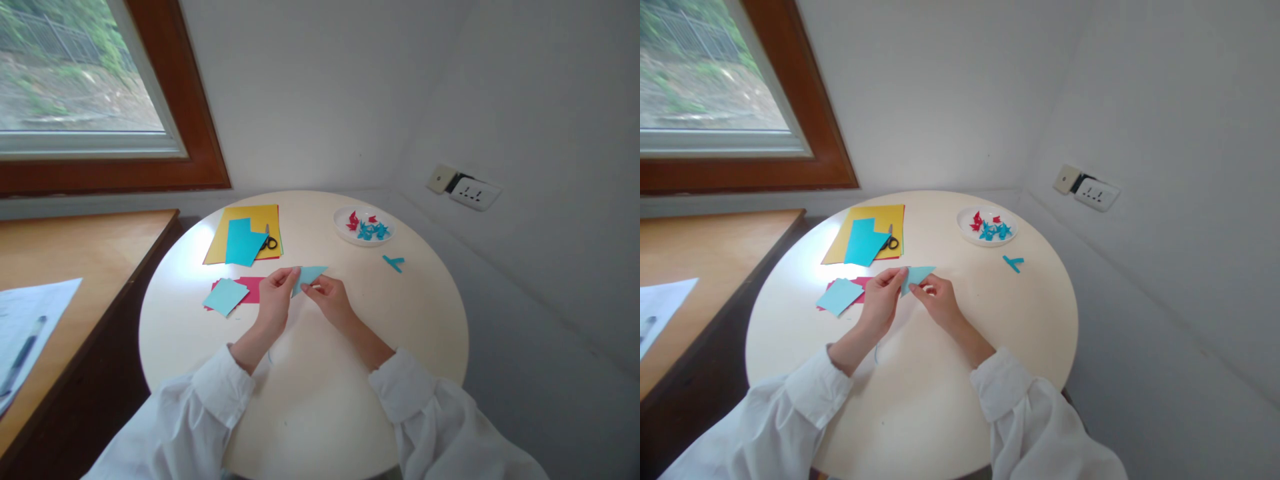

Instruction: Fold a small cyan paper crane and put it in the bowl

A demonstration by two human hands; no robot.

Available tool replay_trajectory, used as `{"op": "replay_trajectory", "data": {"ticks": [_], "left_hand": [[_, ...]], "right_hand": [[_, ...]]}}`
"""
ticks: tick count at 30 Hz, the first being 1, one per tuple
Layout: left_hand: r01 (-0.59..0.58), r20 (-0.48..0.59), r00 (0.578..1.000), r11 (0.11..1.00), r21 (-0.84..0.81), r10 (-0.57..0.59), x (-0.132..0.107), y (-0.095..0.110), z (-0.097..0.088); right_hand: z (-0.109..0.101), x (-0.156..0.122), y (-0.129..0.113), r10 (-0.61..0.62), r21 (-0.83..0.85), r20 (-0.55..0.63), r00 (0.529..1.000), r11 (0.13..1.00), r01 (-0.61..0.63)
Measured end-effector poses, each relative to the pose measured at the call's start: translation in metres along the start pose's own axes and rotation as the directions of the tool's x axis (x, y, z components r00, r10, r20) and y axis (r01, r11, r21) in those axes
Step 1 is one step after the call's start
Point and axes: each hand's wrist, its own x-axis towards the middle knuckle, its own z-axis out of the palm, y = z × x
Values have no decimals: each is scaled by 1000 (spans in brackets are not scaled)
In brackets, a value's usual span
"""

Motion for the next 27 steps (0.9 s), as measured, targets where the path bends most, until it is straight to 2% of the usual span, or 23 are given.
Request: {"op": "replay_trajectory", "data": {"ticks": [27], "left_hand": [[-22, -5, 1000, 1000, 18, 22, 0, 0, 1]], "right_hand": [[0, 0, -1, -3, -39, 16, 1000, 999, 3]]}}
